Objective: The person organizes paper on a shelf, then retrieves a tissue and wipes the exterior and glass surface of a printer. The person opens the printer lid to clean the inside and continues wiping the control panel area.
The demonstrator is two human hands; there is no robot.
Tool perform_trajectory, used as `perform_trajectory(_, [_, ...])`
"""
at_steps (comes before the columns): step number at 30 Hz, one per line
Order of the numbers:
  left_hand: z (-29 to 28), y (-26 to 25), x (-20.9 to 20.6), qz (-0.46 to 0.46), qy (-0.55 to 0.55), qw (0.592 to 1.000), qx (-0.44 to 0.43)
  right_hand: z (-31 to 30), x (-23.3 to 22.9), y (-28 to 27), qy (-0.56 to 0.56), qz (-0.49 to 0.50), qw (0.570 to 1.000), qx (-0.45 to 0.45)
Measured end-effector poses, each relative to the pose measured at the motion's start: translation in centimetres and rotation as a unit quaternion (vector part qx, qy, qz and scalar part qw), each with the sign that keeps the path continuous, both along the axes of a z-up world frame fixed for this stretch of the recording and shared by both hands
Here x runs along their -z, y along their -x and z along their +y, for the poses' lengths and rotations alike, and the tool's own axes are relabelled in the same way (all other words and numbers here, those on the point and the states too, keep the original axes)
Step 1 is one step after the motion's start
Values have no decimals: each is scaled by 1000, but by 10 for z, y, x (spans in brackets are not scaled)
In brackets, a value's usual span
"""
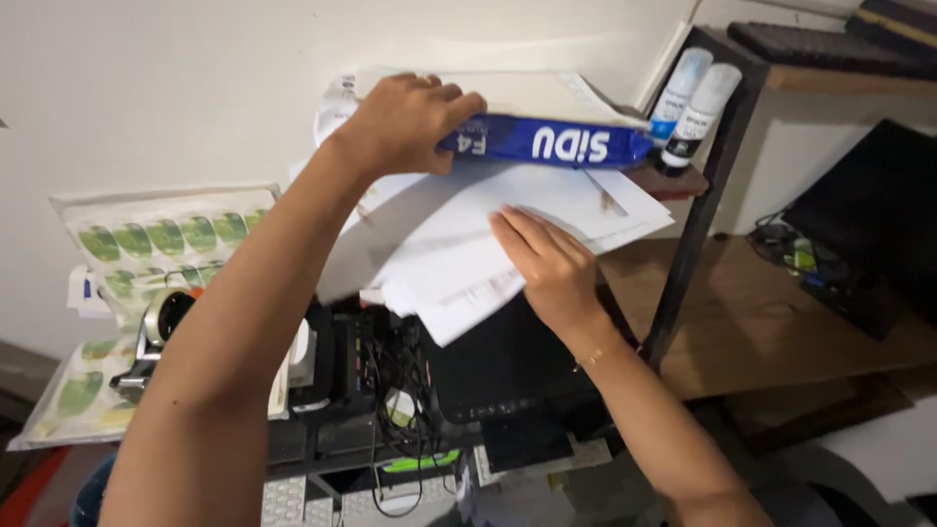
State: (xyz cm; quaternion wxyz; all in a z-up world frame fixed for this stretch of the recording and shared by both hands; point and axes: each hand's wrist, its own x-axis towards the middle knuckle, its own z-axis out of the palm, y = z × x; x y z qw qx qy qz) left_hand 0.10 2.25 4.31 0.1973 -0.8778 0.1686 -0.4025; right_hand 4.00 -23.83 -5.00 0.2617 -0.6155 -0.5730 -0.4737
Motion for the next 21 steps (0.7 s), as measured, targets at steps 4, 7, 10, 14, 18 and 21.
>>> perform_trajectory(4, [4, -8, -6, -41, -32, 998, 21, 38, -8, 1, 8, -30, 999, 27])
perform_trajectory(7, [8, -7, -11, -27, -26, 999, 11, 76, -27, -5, 80, 5, 995, 63])
perform_trajectory(10, [9, -6, -16, -53, -14, 998, 38, 88, -29, -12, 116, 41, 988, 94])
perform_trajectory(14, [9, -6, -23, -42, -2, 999, 27, 51, 3, -31, 6, -24, 997, 74])
perform_trajectory(18, [9, -8, -23, -54, -13, 998, 25, 44, 24, -60, 19, -5, 997, 78])
perform_trajectory(21, [10, -6, -28, -50, -5, 998, 34, 61, 14, -76, 23, -6, 995, 93])
